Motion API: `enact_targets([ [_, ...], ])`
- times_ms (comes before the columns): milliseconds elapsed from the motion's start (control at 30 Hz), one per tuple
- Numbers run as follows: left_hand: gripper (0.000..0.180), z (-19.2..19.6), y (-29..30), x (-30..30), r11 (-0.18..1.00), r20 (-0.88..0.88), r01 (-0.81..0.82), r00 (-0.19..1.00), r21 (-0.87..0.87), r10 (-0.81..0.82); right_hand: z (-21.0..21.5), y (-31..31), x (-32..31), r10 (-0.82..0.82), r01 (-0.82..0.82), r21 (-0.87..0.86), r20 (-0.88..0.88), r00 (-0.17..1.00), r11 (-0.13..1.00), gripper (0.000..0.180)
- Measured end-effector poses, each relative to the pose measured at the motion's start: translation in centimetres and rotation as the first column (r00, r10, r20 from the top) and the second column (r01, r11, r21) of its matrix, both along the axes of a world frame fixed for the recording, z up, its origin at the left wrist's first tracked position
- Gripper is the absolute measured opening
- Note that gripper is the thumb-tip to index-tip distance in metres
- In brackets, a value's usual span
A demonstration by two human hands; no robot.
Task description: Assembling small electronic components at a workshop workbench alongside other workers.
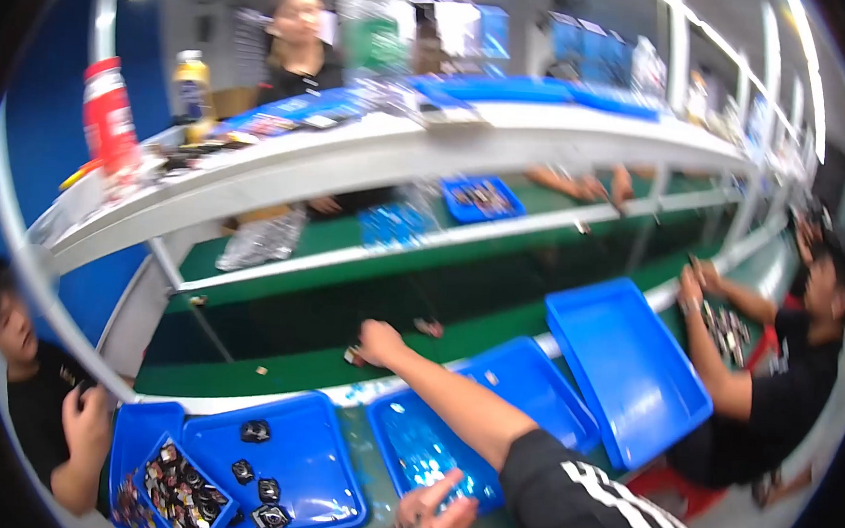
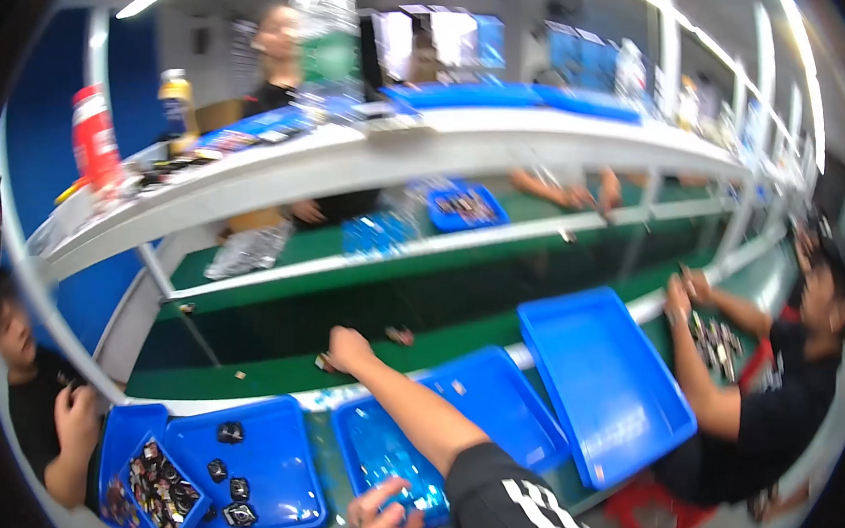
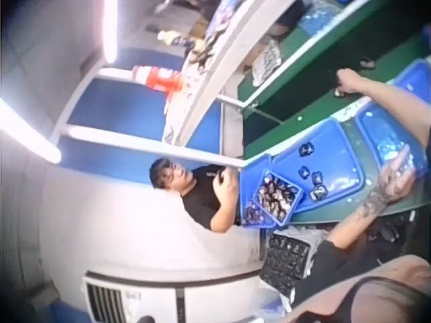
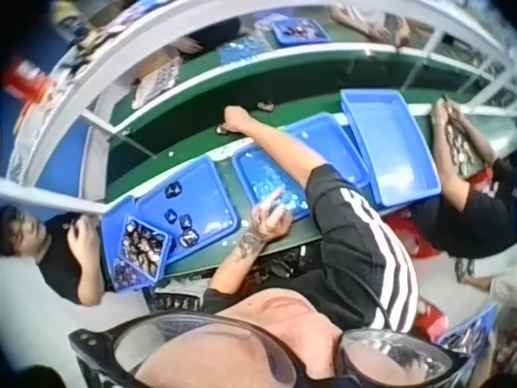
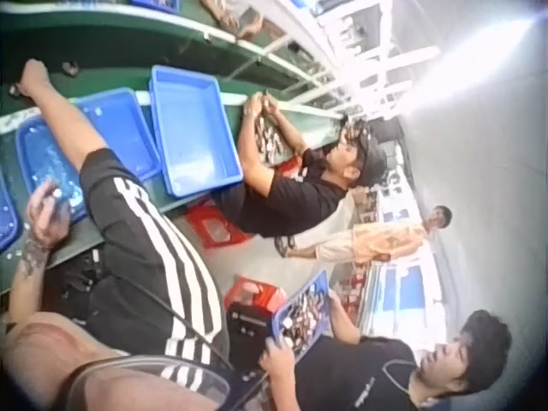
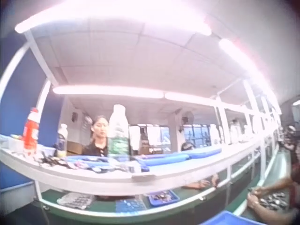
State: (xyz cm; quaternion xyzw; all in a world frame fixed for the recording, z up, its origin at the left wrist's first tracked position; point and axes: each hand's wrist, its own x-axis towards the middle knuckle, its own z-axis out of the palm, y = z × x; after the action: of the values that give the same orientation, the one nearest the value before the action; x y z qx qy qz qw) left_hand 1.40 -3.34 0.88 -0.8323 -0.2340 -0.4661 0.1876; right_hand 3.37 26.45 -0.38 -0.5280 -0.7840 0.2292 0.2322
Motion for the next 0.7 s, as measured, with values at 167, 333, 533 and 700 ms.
enact_targets([
  [167,0.075,-3.0,0.8,0.4,0.959,0.311,0.182,0.944,-0.218,-0.109,2.0,-1.1,0.4,-0.100,0.096,-0.073,-0.047,0.994,0.993,0.024],
  [333,0.075,-2.9,0.1,1.3,0.922,0.251,0.223,0.957,-0.317,-0.145,3.5,-4.3,2.5,-0.197,0.199,-0.018,-0.243,0.950,0.980,0.012],
  [533,0.037,-1.2,-1.1,0.8,0.952,0.055,0.077,0.996,-0.296,-0.064,8.5,-10.9,4.3,0.077,-0.046,0.089,-0.382,0.921,0.995,0.015],
  [700,0.011,-0.4,-4.8,2.2,0.892,-0.066,-0.081,0.996,-0.446,0.058,11.1,-18.2,8.6,0.131,-0.048,0.192,-0.447,0.885,0.980,0.004],
])
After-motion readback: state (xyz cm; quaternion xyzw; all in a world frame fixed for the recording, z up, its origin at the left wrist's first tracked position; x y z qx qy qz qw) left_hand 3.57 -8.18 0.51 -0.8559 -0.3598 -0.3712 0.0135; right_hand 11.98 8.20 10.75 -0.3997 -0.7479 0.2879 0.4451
